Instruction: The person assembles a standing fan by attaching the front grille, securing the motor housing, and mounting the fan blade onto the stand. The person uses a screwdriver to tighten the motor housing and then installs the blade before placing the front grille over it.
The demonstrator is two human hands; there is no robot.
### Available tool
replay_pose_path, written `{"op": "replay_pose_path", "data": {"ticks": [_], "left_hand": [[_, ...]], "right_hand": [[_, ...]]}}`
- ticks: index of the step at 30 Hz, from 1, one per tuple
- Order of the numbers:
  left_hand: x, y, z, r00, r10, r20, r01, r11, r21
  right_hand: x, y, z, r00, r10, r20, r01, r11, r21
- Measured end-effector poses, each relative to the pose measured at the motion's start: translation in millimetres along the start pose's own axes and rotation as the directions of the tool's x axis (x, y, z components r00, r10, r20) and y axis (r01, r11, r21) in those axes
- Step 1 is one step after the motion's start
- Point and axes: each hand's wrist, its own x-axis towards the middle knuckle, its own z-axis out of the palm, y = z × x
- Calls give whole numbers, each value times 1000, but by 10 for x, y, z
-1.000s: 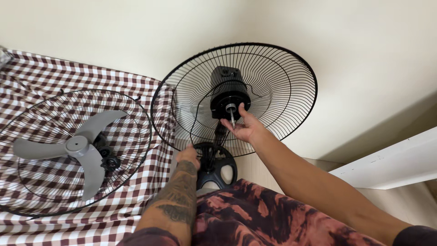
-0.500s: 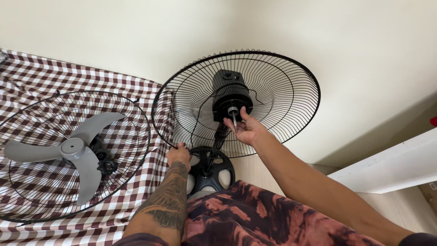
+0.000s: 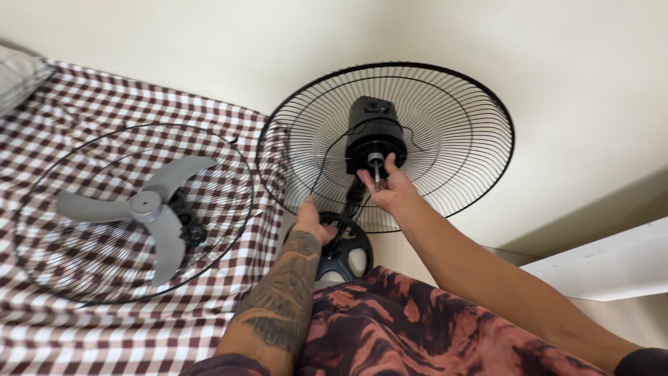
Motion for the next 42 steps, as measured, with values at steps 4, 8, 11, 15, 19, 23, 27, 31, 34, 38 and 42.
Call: {"op": "replay_pose_path", "data": {"ticks": [4, 8, 11, 15, 19, 23, 27, 31, 34, 38, 42], "left_hand": [[-361, 43, -475, 966, 260, -16, -251, 944, 214], [-1051, 675, -1104, 558, 829, -42, -239, 209, 948], [-1354, 1282, -1377, 359, 921, 150, 166, -221, 961], [-1262, 1701, -1629, 537, 810, 237, 404, -494, 770], [-1128, 1764, -1927, 558, 765, 322, 376, -579, 723], [-1186, 1796, -1942, 546, 777, 314, 329, -543, 773], [-1410, 1702, -1642, 503, 806, 311, 233, -473, 850], [-1703, 1451, -1153, 261, 878, 400, -6, -413, 911], [-1854, 948, -745, 170, 900, 400, -444, -293, 847], [-1837, 67, -233, 445, 833, 327, -739, 136, 660], [-1648, -183, 218, 847, 471, 247, -532, 750, 393]], "right_hand": [[-108, 56, 17, 997, -21, -80, 23, 999, 31], [-311, 87, 84, 989, -78, -126, 77, 997, -13], [-400, 134, 116, 987, -58, -149, 68, 996, 62], [-451, 152, 121, 987, -80, -136, 85, 996, 37], [-490, 172, 158, 985, -97, -140, 99, 995, 13], [-526, 167, 182, 980, -90, -176, 98, 995, 35], [-560, 179, 218, 984, -79, -161, 81, 997, 7], [-635, 172, 264, 978, -68, -198, 77, 996, 37], [-680, 170, 273, 973, -64, -221, 72, 997, 26], [-645, 122, 174, 982, -48, -183, 16, 985, -174], [-491, 88, 31, 991, -23, -133, -30, 922, -386]]}}
